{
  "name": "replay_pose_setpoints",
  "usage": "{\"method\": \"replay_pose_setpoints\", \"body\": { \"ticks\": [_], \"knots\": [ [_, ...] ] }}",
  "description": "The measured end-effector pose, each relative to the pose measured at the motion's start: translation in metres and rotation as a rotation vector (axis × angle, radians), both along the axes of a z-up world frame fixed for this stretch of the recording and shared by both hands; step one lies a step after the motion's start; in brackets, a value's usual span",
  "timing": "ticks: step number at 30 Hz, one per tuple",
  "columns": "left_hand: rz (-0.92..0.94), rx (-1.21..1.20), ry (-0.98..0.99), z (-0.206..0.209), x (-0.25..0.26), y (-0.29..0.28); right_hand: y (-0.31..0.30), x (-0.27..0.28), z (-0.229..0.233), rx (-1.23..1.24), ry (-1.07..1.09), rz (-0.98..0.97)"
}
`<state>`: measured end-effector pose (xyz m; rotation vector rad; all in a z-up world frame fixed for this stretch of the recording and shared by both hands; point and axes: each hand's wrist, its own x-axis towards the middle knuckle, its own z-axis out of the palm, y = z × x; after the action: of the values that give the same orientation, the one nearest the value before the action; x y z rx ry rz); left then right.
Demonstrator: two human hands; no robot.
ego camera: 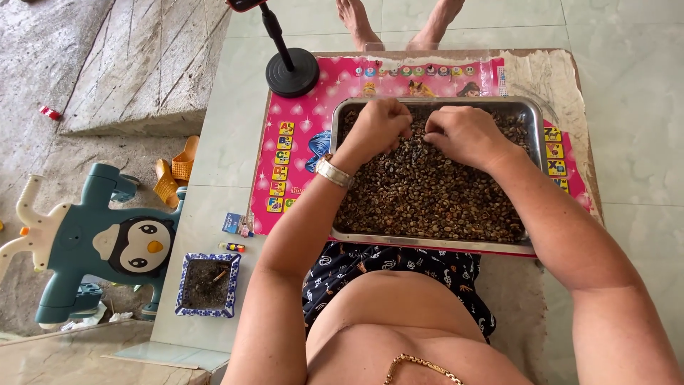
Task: Manually sorting coffee beans in a metal tray by picking through them with hands.
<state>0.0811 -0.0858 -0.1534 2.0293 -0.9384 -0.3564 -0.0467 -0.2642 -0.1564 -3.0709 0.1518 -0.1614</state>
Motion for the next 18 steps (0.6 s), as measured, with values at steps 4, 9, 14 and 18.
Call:
{"method": "replay_pose_setpoints", "body": {
  "ticks": [4,9,14,18],
  "knots": [
    [0.057,-0.351,0.833,0.018,0.010,0.002,-0.001,-0.005,0.016,0.598,-0.112,-0.091],
    [0.106,-0.165,0.415,-0.006,0.052,-0.039,-0.012,-0.003,0.036,0.869,-0.215,-0.122],
    [0.032,-0.209,0.486,0.020,0.076,-0.094,-0.035,0.041,0.050,0.514,-0.328,-0.134],
    [0.004,-0.106,-0.255,0.018,0.037,-0.066,-0.004,0.026,0.062,0.293,-0.326,-0.044]
  ]
}}
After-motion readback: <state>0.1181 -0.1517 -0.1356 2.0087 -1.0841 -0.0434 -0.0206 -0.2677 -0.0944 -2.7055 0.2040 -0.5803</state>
